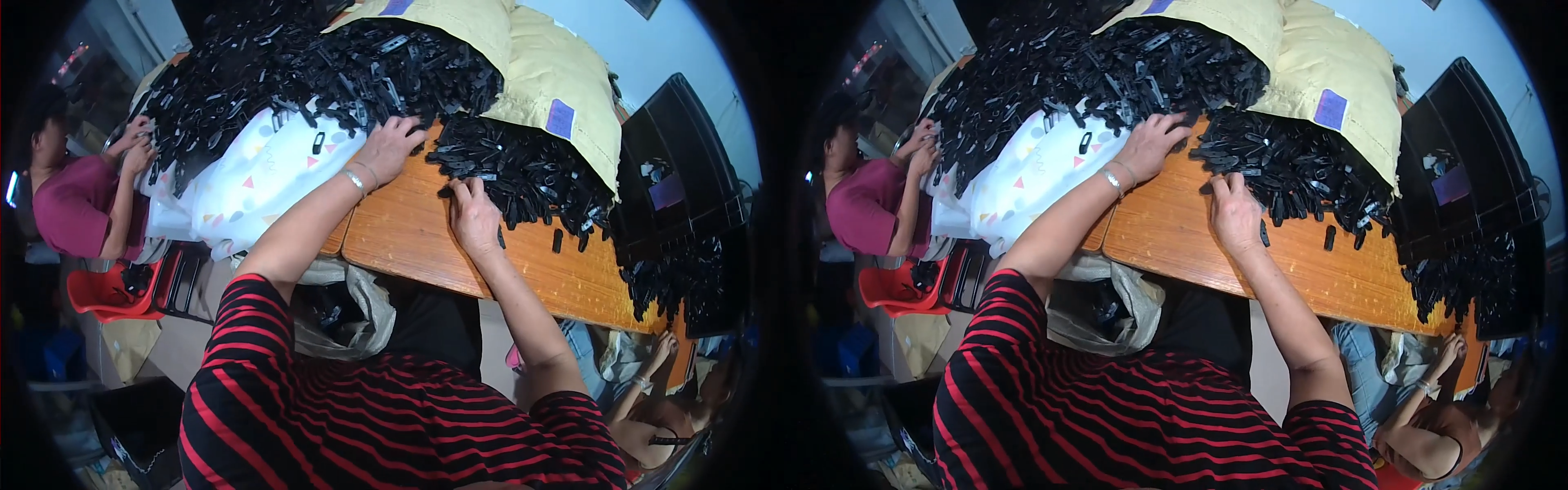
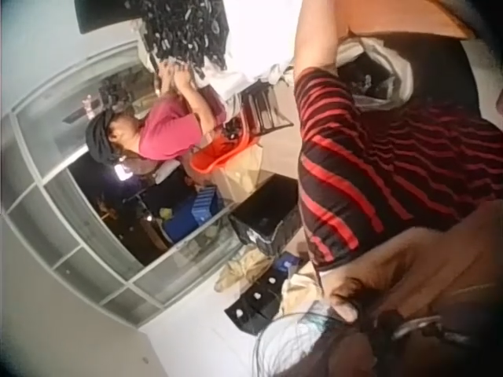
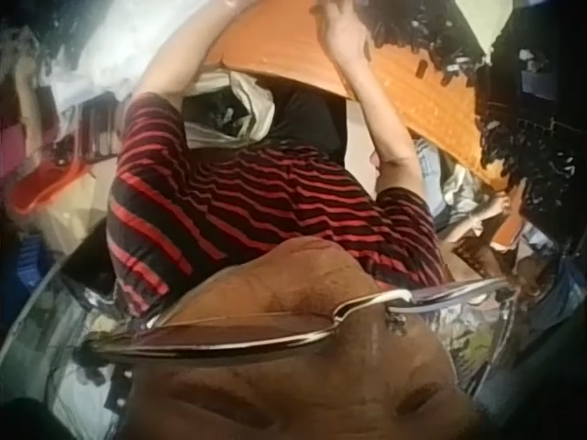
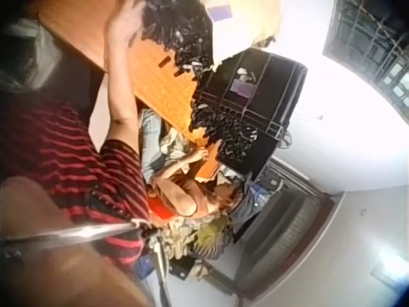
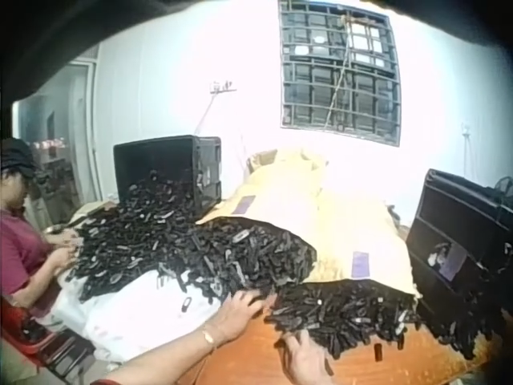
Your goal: Assembling small black plastic components by hand at a workbench.
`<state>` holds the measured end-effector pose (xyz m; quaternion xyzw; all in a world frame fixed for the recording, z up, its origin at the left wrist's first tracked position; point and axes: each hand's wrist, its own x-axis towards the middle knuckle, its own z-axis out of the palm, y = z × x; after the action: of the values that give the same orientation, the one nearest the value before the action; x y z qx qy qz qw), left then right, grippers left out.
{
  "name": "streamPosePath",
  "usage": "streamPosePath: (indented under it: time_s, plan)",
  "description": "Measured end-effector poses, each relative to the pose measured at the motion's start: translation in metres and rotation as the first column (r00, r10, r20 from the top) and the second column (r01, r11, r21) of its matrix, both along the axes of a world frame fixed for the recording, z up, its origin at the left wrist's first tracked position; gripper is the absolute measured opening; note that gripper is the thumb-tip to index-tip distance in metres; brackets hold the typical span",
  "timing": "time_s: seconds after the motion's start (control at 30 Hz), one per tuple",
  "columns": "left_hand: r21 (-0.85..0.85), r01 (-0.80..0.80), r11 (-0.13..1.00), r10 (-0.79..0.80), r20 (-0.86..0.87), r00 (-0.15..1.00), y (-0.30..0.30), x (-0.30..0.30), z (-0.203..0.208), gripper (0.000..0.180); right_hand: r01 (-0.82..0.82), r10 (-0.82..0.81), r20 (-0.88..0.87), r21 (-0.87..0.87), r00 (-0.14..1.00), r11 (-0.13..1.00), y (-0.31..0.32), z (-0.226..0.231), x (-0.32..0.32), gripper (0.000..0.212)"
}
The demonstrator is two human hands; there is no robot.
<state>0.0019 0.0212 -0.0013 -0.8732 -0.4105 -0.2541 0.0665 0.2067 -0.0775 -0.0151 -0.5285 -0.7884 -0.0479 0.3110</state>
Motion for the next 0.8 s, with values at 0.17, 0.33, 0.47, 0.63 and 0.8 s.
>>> streamPosePath:
  time_s: [0.17,0.33,0.47,0.63,0.8]
  plan:
    - [-0.058,-0.021,0.998,0.025,0.061,0.998,-0.039,-0.039,0.004,0.050,-0.035,0.036,-0.017,0.008,0.999,0.999,-0.003,0.004,-0.003,0.024]
    - [-0.126,0.056,0.990,-0.017,0.294,0.956,-0.048,-0.066,0.020,0.045,-0.016,0.016,-0.008,-0.016,1.000,1.000,-0.003,0.000,0.003,0.025]
    - [-0.039,-0.216,0.976,0.213,0.395,0.894,-0.038,-0.097,0.020,0.029,-0.024,0.024,-0.006,-0.037,1.000,0.999,-0.003,0.005,-0.002,0.024]
    - [-0.159,-0.432,0.888,0.456,0.177,0.872,-0.025,-0.130,-0.008,0.009,-0.017,0.017,0.011,-0.054,1.000,0.998,-0.002,0.005,-0.002,0.024]
    - [-0.061,-0.539,0.840,0.541,0.155,0.827,-0.029,-0.163,0.001,0.014,0.010,-0.008,0.022,-0.098,1.000,0.995,-0.003,0.009,-0.003,0.025]
